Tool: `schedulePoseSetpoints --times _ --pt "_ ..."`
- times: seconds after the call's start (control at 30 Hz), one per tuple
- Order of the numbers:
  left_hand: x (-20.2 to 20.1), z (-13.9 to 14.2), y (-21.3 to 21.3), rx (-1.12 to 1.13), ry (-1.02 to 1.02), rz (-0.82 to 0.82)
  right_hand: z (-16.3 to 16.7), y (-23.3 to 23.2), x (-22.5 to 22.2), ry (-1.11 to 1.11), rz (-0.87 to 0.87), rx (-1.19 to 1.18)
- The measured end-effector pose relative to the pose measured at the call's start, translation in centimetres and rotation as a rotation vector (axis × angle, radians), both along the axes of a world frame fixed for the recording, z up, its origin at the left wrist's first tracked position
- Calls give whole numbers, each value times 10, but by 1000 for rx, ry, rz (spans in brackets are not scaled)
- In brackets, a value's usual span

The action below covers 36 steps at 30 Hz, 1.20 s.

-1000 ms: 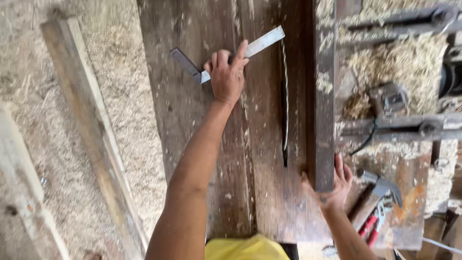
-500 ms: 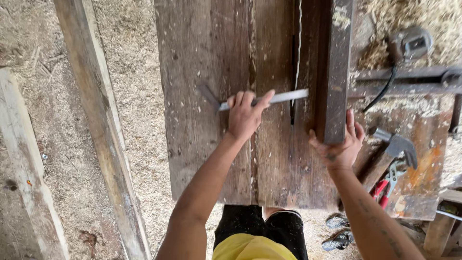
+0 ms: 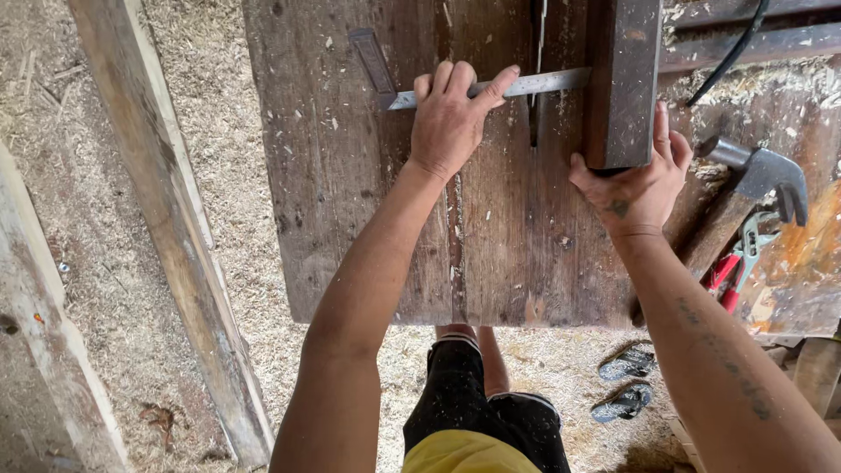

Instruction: The person uses a pair of pliers to tighten a bolt on a metal frame attached to a wooden workbench. They then use a metal square to measure the alignment of the frame and make further adjustments with the pliers.

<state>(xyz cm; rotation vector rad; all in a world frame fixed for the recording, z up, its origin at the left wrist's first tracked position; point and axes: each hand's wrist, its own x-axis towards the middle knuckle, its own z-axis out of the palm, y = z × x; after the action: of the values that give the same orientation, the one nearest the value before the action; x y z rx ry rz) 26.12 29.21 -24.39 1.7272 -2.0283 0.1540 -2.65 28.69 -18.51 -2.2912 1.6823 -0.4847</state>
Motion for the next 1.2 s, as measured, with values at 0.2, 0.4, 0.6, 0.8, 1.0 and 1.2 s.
schedulePoseSetpoints --times 0.2,0.4,0.6,0.8,1.0,1.2 --pt "0 3 1 -39 -28 7 -10 1 -6 -21 -44 12" --pt "0 6 1 -53 -41 3 -12 3 -7 -63 -103 76" --pt "-2 11 1 -30 -54 16 -14 0 -9 -24 -53 22" --pt "-8 37 11 -151 350 438 9 -1 -1 33 3 6" --pt "-3 49 -14 262 307 1086 21 -10 6 -44 -61 62" --pt "-5 62 -33 420 194 1050 12 17 -12 12 -19 -42"
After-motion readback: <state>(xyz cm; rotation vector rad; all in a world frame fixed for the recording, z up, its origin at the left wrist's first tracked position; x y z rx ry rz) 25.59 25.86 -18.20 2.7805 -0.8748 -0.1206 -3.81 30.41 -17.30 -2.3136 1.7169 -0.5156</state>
